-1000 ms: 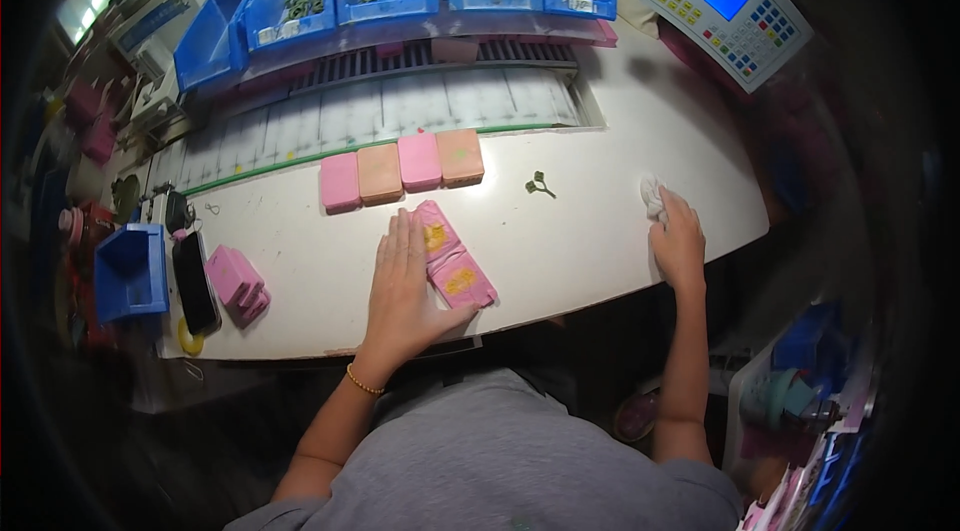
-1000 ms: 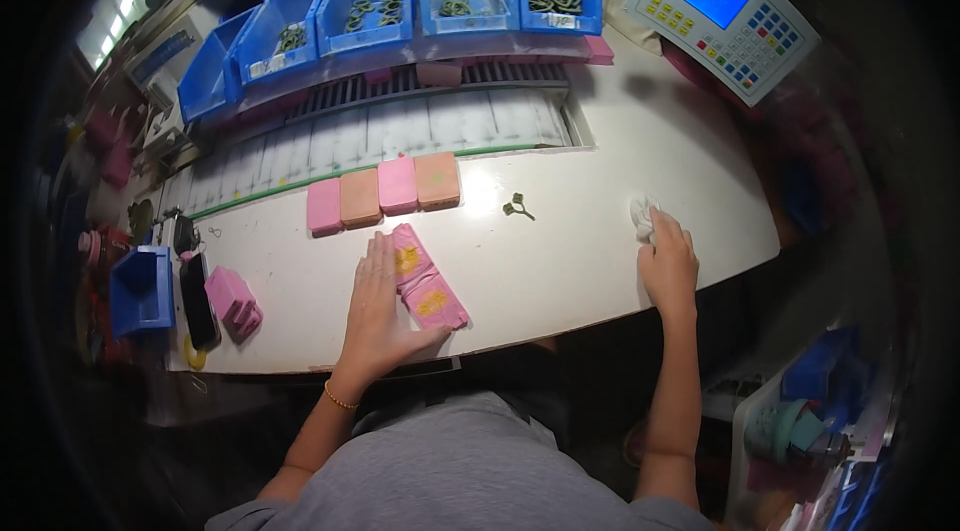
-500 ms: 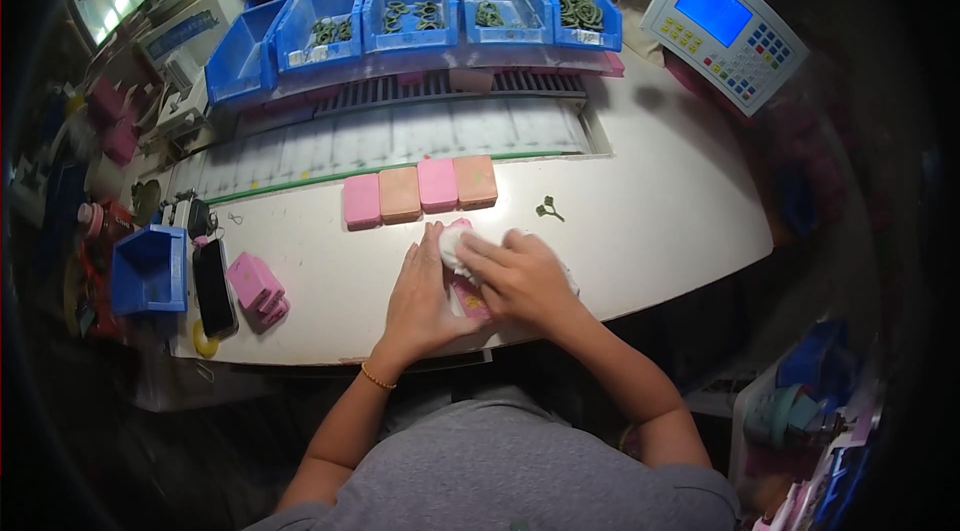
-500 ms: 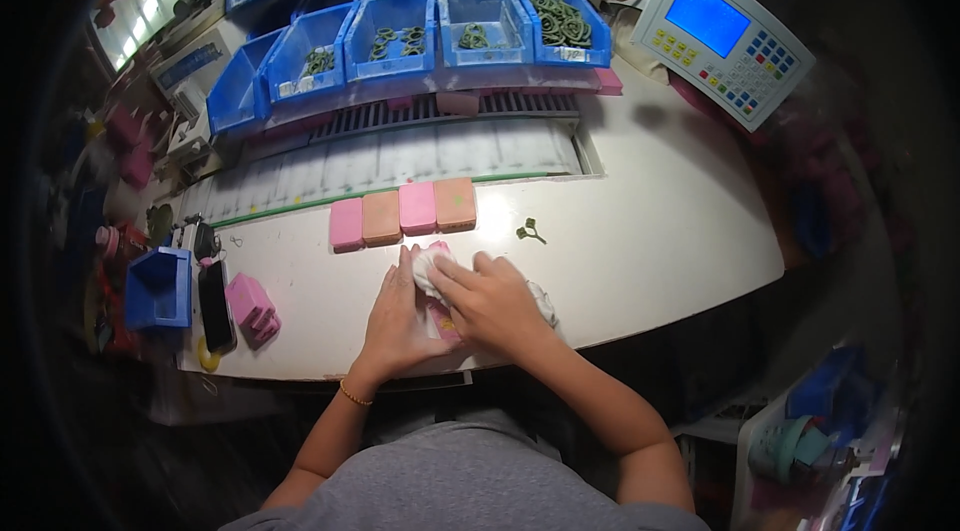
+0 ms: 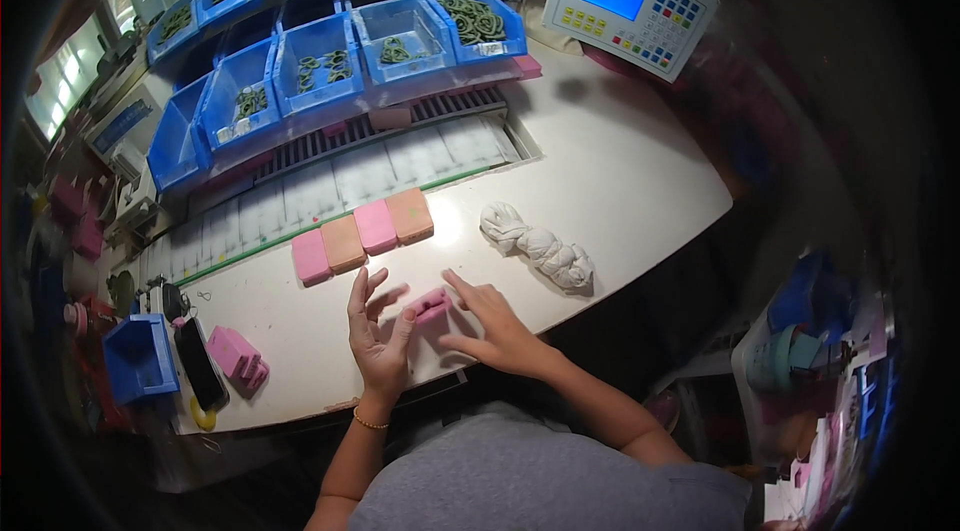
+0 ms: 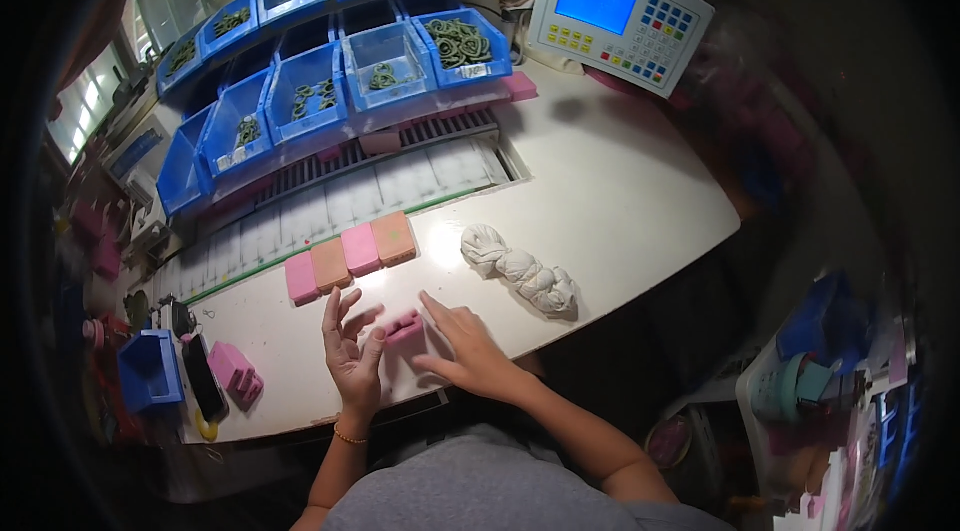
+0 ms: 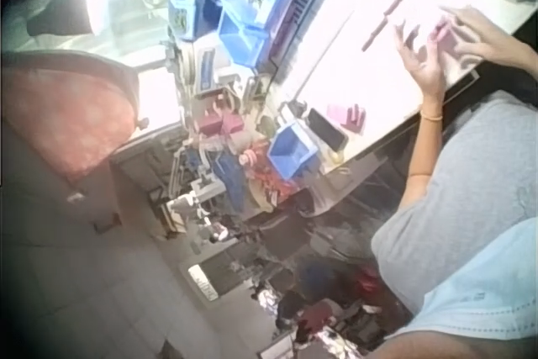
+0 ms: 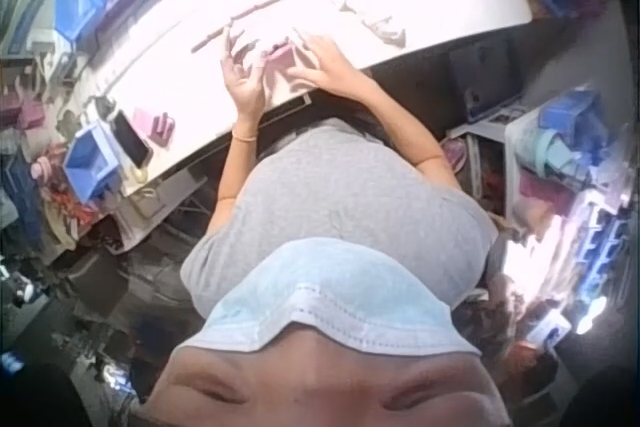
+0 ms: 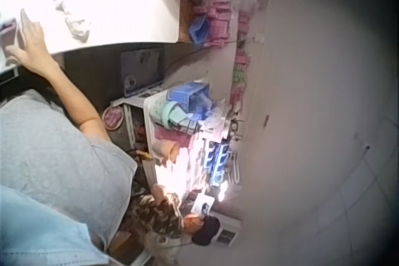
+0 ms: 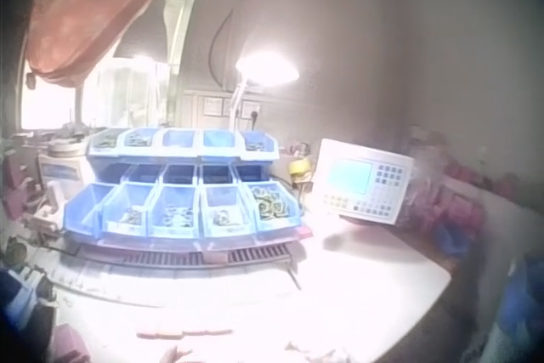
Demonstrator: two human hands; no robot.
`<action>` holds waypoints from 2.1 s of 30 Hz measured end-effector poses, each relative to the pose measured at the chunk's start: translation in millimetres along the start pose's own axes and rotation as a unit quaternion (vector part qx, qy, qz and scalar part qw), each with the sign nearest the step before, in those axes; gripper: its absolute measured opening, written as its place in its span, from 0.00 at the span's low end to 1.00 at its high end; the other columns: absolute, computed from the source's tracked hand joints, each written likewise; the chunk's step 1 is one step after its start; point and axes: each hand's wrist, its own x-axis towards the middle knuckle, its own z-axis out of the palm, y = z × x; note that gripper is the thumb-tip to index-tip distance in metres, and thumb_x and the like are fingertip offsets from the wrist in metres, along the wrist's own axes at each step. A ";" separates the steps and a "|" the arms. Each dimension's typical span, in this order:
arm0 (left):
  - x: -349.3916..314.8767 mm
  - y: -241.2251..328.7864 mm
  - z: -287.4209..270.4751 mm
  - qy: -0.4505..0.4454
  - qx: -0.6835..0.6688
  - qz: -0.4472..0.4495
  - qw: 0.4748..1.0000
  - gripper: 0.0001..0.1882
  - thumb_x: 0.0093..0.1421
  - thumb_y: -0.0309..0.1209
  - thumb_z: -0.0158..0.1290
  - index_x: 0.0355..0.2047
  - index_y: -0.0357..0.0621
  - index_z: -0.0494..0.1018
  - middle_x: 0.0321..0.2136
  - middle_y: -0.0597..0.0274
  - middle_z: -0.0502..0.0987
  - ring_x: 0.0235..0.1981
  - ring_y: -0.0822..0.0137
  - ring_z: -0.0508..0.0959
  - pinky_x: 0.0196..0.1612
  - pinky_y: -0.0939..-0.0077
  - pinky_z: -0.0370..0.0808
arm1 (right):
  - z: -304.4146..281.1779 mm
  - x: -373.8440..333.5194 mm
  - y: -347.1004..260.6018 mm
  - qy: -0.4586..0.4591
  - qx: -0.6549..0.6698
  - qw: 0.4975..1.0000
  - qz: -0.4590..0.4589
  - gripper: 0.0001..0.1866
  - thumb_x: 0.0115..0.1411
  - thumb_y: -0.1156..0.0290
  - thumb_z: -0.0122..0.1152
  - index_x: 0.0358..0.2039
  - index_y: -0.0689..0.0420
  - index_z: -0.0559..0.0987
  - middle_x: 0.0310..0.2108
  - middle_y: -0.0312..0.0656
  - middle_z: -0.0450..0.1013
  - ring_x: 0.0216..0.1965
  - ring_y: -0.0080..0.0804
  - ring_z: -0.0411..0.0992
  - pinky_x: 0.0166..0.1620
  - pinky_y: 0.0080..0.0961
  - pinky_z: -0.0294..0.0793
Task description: The person is assembling small green and blue floral components into a pink mold/base.
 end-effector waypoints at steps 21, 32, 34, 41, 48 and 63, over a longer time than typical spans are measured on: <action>3.6 22.8 -23.9 0.121 0.439 0.152 0.877 0.17 0.53 0.25 0.67 0.45 0.39 0.83 0.43 0.53 0.82 0.41 0.59 0.78 0.45 0.68 0.74 | -66.8 20.5 18.3 0.163 -0.375 0.912 -0.018 0.31 0.58 0.69 0.68 0.61 0.55 0.71 0.53 0.44 0.71 0.50 0.46 0.70 0.55 0.43 0.69; -1.8 -0.1 -25.7 0.022 0.605 0.038 0.795 0.26 0.65 0.31 0.56 0.64 0.45 0.70 0.69 0.46 0.63 0.72 0.40 0.54 0.72 0.41 0.46 | -102.7 28.2 52.3 0.227 -0.388 0.892 0.036 0.22 0.57 0.69 0.69 0.52 0.55 0.77 0.52 0.42 0.72 0.55 0.45 0.67 0.59 0.40 0.65; -0.6 2.3 -24.4 0.057 0.600 0.083 0.793 0.25 0.64 0.28 0.57 0.63 0.42 0.71 0.69 0.45 0.63 0.72 0.40 0.55 0.72 0.43 0.50 | -92.9 37.7 57.8 0.194 -0.319 0.926 0.045 0.18 0.57 0.68 0.69 0.47 0.55 0.79 0.50 0.42 0.72 0.54 0.45 0.66 0.59 0.39 0.64; -13.3 15.7 12.3 -0.078 0.156 -0.060 0.983 0.23 0.66 0.28 0.58 0.60 0.32 0.73 0.59 0.45 0.75 0.55 0.55 0.79 0.58 0.62 0.75 | -71.6 62.3 66.4 0.118 -0.237 0.957 0.122 0.09 0.59 0.69 0.66 0.37 0.59 0.78 0.41 0.44 0.71 0.49 0.45 0.66 0.55 0.40 0.64; -1.3 24.0 57.0 -0.016 -0.276 -0.290 0.916 0.21 0.70 0.33 0.56 0.59 0.32 0.74 0.44 0.50 0.82 0.48 0.67 0.81 0.49 0.71 0.82 | -18.0 22.2 -0.8 0.187 -0.171 0.963 -0.093 0.08 0.59 0.76 0.65 0.37 0.60 0.74 0.39 0.47 0.72 0.42 0.48 0.70 0.46 0.41 0.72; -7.4 25.0 42.2 0.020 -0.174 -0.210 0.962 0.11 0.66 0.28 0.60 0.45 0.33 0.83 0.46 0.54 0.84 0.48 0.70 0.79 0.59 0.73 0.73 | -0.9 6.3 -33.2 0.189 -0.218 0.943 -0.165 0.07 0.60 0.77 0.64 0.38 0.58 0.76 0.29 0.41 0.73 0.30 0.39 0.74 0.30 0.34 0.74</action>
